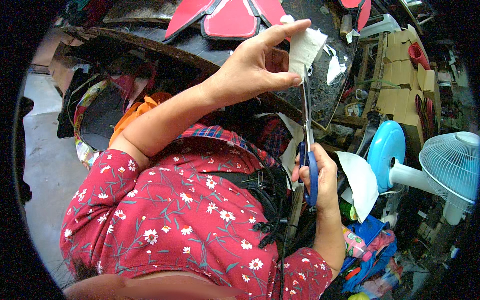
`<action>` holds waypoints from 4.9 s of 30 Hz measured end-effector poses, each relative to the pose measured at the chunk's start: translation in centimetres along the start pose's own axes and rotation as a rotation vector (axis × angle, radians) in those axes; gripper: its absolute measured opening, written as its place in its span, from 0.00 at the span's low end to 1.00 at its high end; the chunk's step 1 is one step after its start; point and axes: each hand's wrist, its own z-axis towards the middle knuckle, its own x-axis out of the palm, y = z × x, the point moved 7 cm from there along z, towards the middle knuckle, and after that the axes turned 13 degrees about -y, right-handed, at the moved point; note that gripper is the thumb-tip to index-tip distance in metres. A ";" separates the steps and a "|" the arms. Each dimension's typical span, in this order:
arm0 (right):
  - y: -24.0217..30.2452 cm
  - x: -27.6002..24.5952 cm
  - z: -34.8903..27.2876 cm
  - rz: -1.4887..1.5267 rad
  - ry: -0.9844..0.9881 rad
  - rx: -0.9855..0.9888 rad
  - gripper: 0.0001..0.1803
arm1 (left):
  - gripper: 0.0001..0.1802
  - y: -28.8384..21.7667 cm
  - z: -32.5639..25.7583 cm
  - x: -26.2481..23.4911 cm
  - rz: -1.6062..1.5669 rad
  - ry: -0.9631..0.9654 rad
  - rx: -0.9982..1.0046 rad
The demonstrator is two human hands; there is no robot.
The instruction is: The person repeatedly cuts strips of white fabric with scissors and places them onto pink foam pieces on a workbench. They trim the fabric to fit the foam shapes and continue the process across multiple pieces.
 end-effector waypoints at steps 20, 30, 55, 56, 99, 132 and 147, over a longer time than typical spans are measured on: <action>-0.7 1.5 0.5 0.144 -0.052 -0.003 0.38 | 0.54 -0.2 -1.8 0.6 -0.168 -0.005 0.033; -0.8 1.5 0.1 0.110 -0.018 0.029 0.37 | 0.45 -0.4 -1.3 -1.4 -0.032 0.005 -0.022; -1.0 2.5 0.2 0.176 -0.012 0.035 0.36 | 0.52 -1.1 -2.5 -0.9 0.022 -0.013 0.004; -1.0 2.4 0.1 0.181 -0.018 0.045 0.35 | 0.50 -1.3 -2.4 -1.0 0.038 -0.017 0.043; -1.0 3.4 2.6 0.108 0.011 -0.024 0.42 | 0.53 1.2 -2.0 -0.5 -0.104 0.001 -0.074; -1.3 3.1 2.1 0.207 -0.034 0.080 0.38 | 0.50 2.2 -0.5 -1.3 -0.118 -0.108 0.034; -0.3 2.0 4.0 0.171 -0.100 0.010 0.34 | 0.54 1.4 -0.4 0.1 0.021 0.015 -0.124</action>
